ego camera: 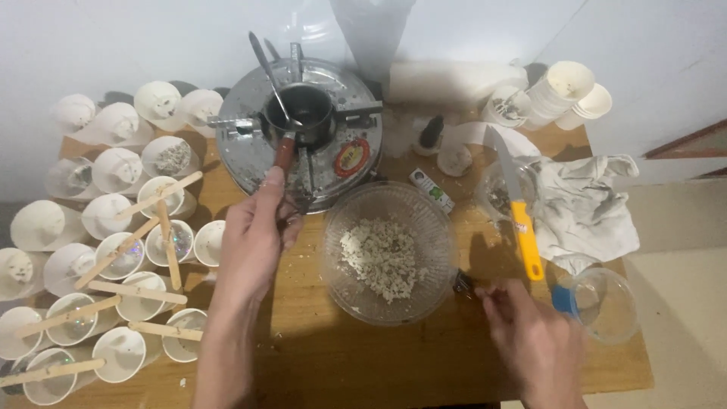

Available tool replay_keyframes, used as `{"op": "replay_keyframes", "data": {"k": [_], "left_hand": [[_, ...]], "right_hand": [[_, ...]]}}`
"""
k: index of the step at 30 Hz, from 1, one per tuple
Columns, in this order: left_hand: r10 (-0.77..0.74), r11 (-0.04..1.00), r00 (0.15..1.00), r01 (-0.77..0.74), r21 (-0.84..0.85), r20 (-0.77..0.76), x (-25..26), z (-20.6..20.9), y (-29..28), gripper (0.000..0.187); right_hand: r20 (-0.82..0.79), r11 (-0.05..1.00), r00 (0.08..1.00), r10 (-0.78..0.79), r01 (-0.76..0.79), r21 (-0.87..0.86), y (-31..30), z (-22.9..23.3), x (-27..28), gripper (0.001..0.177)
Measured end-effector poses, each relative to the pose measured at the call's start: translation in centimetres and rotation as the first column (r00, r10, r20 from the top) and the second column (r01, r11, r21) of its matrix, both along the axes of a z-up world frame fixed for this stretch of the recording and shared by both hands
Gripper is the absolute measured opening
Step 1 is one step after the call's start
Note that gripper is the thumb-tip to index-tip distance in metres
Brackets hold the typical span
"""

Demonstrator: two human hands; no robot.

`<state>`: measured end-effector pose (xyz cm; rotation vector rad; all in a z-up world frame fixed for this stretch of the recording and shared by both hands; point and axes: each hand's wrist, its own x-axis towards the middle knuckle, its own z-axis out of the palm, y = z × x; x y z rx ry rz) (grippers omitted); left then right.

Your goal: Preparing and lighting a portable stove to melt wax for candle making

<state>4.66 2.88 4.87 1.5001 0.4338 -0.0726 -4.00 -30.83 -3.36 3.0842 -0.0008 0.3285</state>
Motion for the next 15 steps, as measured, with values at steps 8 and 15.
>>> {"op": "replay_keyframes", "data": {"k": [8,15], "left_hand": [[0.082,0.979,0.985,-0.109,0.173,0.153,-9.6,-0.4,0.0,0.051],[-0.217,0.081,0.827,0.544,-0.835,0.518,-20.4,-23.6,5.3,0.036]], "right_hand": [[0.08,0.805,0.817,0.572,-0.577,0.141,3.1,2.5,0.3,0.044],[0.095,0.73,0.729,0.678,-0.683,0.038,1.1,2.9,-0.2,0.041]]}}
